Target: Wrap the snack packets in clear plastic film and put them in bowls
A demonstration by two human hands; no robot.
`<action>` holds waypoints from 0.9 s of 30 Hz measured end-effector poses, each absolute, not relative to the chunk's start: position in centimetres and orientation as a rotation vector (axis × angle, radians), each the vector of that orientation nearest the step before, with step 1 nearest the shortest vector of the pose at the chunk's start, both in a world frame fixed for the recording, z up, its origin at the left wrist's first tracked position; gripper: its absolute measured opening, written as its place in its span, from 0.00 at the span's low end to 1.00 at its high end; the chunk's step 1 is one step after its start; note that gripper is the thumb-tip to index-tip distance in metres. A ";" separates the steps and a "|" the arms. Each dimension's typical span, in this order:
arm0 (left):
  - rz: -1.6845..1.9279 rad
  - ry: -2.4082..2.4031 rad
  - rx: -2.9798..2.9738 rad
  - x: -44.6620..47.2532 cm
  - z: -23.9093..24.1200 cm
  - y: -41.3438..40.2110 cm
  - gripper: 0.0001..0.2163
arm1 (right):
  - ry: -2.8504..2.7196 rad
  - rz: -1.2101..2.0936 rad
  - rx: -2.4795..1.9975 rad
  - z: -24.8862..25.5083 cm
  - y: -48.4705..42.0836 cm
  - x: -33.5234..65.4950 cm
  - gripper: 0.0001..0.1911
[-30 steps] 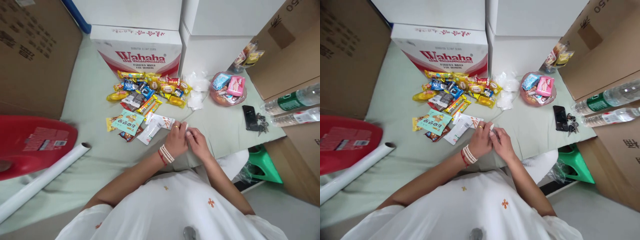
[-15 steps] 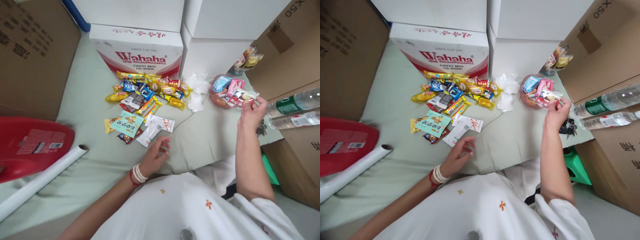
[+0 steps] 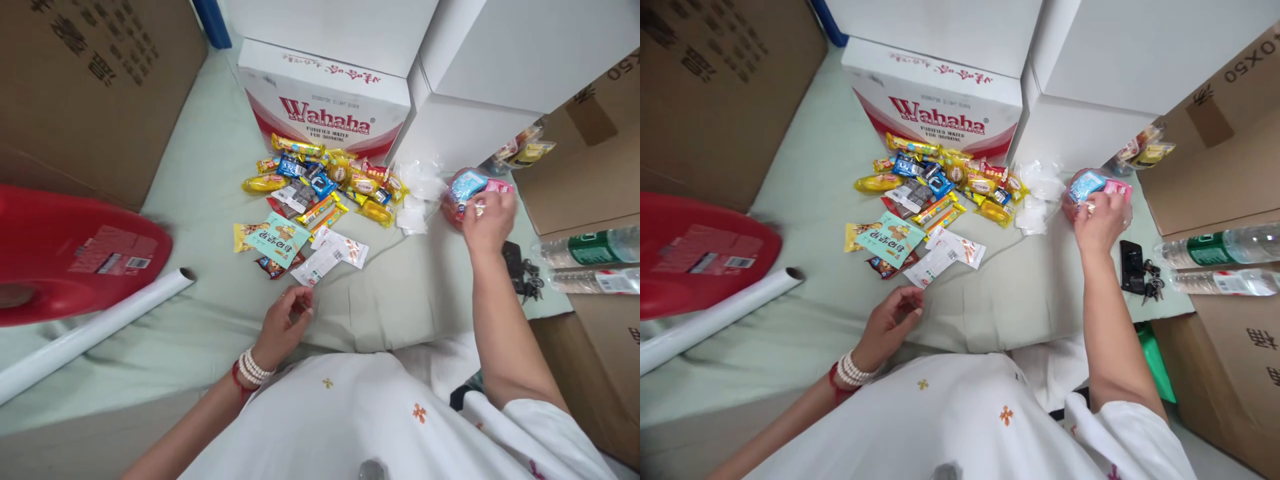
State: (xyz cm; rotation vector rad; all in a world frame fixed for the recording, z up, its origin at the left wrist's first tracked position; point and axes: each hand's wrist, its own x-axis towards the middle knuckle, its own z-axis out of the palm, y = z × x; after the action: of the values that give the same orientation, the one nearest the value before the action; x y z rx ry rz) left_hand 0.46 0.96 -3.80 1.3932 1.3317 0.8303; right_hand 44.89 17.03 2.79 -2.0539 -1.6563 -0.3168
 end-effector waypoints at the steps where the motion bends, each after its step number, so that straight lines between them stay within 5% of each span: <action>1: 0.834 1.329 1.399 0.4 -3.7 1.1 0.11 | -1.821 -0.231 -1.970 2.0 17.3 43.9 0.11; 6: 0.860 1.280 1.455 0.9 -2.8 1.6 0.09 | -2.044 0.295 -2.078 -2.5 19.0 40.2 0.08; 18: 0.884 1.185 1.277 5.9 -2.2 4.4 0.11 | -0.990 1.206 -1.545 -3.2 8.6 31.2 0.17; 21: 0.924 1.209 1.347 9.4 -2.7 7.1 0.18 | -1.103 1.287 -1.505 -3.3 6.4 28.0 0.15; 25: 0.884 1.334 1.491 10.6 -3.9 9.7 0.03 | -1.077 1.194 -1.567 -3.1 5.6 28.1 0.13; 27: 0.865 1.408 1.437 10.0 -4.5 10.3 0.05 | -0.906 1.213 -1.558 -2.8 5.4 29.4 0.14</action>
State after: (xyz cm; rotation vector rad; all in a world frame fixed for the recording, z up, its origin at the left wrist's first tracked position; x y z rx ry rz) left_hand 10.05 10.26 -4.47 1.4368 1.4079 0.8648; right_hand 29.41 5.45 -2.76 -1.5584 -0.9058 1.2129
